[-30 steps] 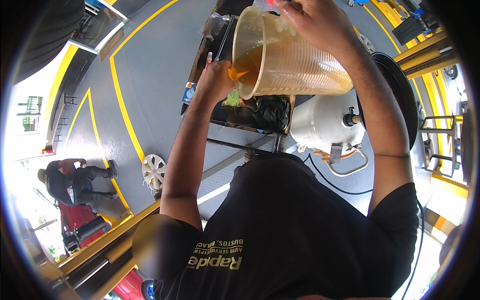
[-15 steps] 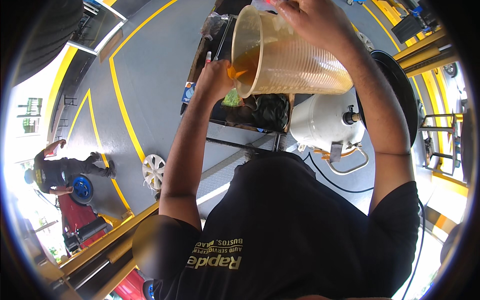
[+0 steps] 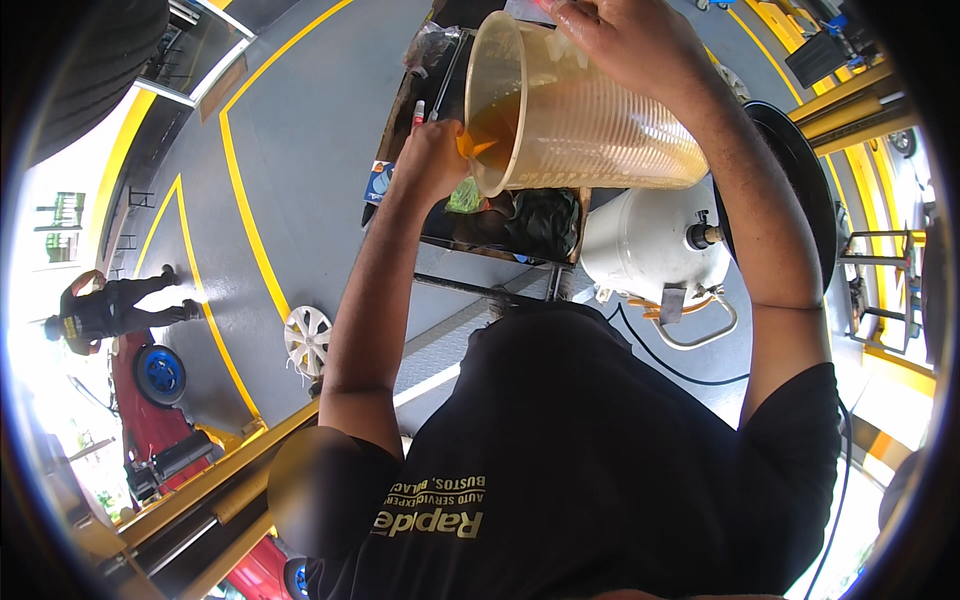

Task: The person repeatedly wipes the underside of a lifted vehicle's engine with a cloth, then pours a yellowish liquid from a measuring jug into a funnel attached to a white container. The person continues wiping the engine area multiple times.

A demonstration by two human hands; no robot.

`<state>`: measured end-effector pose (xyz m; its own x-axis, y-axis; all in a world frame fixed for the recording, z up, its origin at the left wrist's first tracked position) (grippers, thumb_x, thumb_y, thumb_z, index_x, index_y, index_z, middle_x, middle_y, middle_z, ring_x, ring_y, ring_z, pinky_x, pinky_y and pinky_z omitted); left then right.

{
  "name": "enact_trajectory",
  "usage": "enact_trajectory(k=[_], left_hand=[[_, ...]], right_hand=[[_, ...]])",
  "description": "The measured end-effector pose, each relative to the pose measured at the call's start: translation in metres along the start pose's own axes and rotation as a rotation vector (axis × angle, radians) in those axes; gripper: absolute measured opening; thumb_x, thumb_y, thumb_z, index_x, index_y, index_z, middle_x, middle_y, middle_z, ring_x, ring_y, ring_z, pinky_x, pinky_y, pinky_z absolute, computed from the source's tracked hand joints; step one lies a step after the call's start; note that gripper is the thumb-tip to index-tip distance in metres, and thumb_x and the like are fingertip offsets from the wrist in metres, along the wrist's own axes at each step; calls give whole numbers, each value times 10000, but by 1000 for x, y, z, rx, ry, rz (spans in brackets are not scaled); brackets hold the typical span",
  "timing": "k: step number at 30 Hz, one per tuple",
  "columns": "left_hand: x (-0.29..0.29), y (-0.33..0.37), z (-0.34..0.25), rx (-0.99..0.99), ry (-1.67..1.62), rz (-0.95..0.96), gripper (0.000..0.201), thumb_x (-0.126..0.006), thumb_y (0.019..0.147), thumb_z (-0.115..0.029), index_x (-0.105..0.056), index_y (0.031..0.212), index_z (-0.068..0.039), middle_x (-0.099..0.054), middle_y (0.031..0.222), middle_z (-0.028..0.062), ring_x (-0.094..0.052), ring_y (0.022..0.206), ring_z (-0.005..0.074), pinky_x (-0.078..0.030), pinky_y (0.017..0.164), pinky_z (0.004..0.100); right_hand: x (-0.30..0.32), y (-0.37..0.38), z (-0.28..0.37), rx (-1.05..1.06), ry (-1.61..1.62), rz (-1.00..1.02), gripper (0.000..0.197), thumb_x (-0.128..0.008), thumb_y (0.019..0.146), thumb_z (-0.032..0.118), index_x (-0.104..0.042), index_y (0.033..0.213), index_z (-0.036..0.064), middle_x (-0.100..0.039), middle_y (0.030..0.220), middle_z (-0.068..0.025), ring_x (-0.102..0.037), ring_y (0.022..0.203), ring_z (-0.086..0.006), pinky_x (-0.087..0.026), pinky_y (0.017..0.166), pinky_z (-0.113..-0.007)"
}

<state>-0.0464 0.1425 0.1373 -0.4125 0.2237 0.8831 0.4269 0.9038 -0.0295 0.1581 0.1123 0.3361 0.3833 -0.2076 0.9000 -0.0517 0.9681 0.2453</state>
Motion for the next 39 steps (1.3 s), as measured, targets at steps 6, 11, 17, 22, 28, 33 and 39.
enact_trajectory(k=[6,11,17,22,28,33,39], left_hand=[[0,-2,1,15,-1,3,333,-838,760,-78,-712,1060,-11,-751,1037,203,-732,1017,368,-579,878,448],[0,-2,2,20,0,14,362,-851,749,-89,-715,1076,-13,-750,1047,207,-729,1023,371,-580,884,449],[1,-3,1,7,28,-3,387,-862,738,-99,-716,1086,-12,-748,1051,213,-724,1030,381,-580,889,453],[2,-5,2,0,23,-21,399,-866,735,-101,-716,1092,-8,-746,1050,219,-724,1028,385,-579,891,451],[-1,-5,3,5,30,13,400,-832,748,-68,-719,1130,-36,-746,1077,181,-724,1017,366,-575,865,456],[-1,-5,2,-3,47,-4,427,-849,728,-68,-713,1129,-16,-744,1070,204,-722,1031,374,-576,891,446],[-3,-6,3,-4,45,5,435,-845,730,-58,-710,1142,-21,-746,1077,190,-727,1018,366,-580,887,447]], right_hand=[[-2,0,-2,-36,-11,28,500,-579,1035,386,-675,724,7,-650,583,-142,-700,559,-298,-590,593,-444],[-1,0,3,47,-31,-19,461,-593,1029,352,-671,747,-4,-645,597,-172,-698,564,-319,-580,575,-454],[-1,-1,9,119,-57,-47,438,-602,1020,336,-669,764,-13,-654,625,-196,-704,588,-346,-579,582,-460],[0,-2,2,13,-6,-31,425,-602,1012,336,-672,780,-13,-674,663,-208,-716,628,-365,-582,604,-481],[-5,-1,6,109,-126,-37,366,-597,1016,309,-688,851,-4,-677,695,-196,-720,652,-360,-591,610,-471],[-9,-2,12,257,-167,-45,263,-598,1022,252,-706,961,21,-661,713,-153,-715,644,-326,-601,577,-439],[-9,-5,22,315,-285,-18,241,-592,1029,245,-713,1002,37,-660,717,-143,-716,640,-313,-612,572,-432]])
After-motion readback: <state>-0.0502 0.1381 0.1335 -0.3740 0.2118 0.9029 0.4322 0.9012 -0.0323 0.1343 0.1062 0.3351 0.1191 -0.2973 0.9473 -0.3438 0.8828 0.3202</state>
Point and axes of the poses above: each hand's wrist, its own y-axis towards the middle knuckle, its own x-axis out of the back of the hand, z = x × y, the point moved 9 cm from there along y, towards the middle knuckle
